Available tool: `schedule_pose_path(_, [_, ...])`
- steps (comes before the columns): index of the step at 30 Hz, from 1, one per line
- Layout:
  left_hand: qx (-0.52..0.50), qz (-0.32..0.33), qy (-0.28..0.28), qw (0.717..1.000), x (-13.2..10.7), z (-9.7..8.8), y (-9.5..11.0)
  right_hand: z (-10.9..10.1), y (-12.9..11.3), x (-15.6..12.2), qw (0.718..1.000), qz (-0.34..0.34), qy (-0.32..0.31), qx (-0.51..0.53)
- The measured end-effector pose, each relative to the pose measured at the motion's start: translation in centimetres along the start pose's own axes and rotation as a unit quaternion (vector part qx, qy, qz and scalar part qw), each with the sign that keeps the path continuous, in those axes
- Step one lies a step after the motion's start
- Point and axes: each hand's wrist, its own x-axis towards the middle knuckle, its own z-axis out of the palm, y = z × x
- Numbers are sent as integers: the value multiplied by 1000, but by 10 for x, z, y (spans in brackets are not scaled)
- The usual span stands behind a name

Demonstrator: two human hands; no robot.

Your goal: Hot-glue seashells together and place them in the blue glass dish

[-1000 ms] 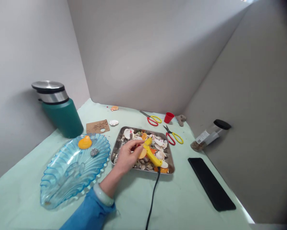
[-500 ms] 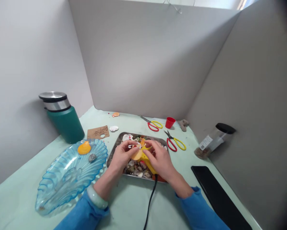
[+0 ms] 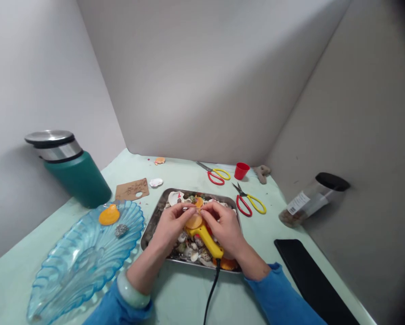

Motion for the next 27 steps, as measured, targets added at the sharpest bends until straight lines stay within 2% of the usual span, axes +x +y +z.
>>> schedule_pose_path(4, [7, 14, 4, 1000, -2, -4, -1, -1, 0, -2, 1000, -16, -5, -22])
schedule_pose_path(7, [-8, 36, 35, 999, 0, -10, -4, -7, -5, -6, 991, -24, -20, -126])
schedule_pose_path(11, [-38, 45, 59, 996, 4, -17, -7, -16, -23, -13, 943, 26, -95, -317])
schedule_pose_path(14, [-36, 34, 74, 996, 5, -17, -6, -17, -34, -18, 915, 55, -167, -364])
schedule_pose_path(16, [-34, 20, 86, 995, 5, -17, -6, -18, -35, -19, 914, 68, -179, -357])
schedule_pose_path(19, [-37, 7, 96, 995, 5, -18, -6, -24, -27, -18, 948, 77, -150, -270])
schedule_pose_path(22, [-29, -6, 93, 995, 6, -19, -6, -33, -17, -15, 986, 111, -114, -49])
schedule_pose_path(24, [-27, -6, 82, 996, 5, -19, -7, -35, -14, -13, 973, 155, -95, 140])
schedule_pose_path(27, [-30, 0, 60, 998, 5, -18, -7, -30, -15, -13, 913, 189, -96, 348])
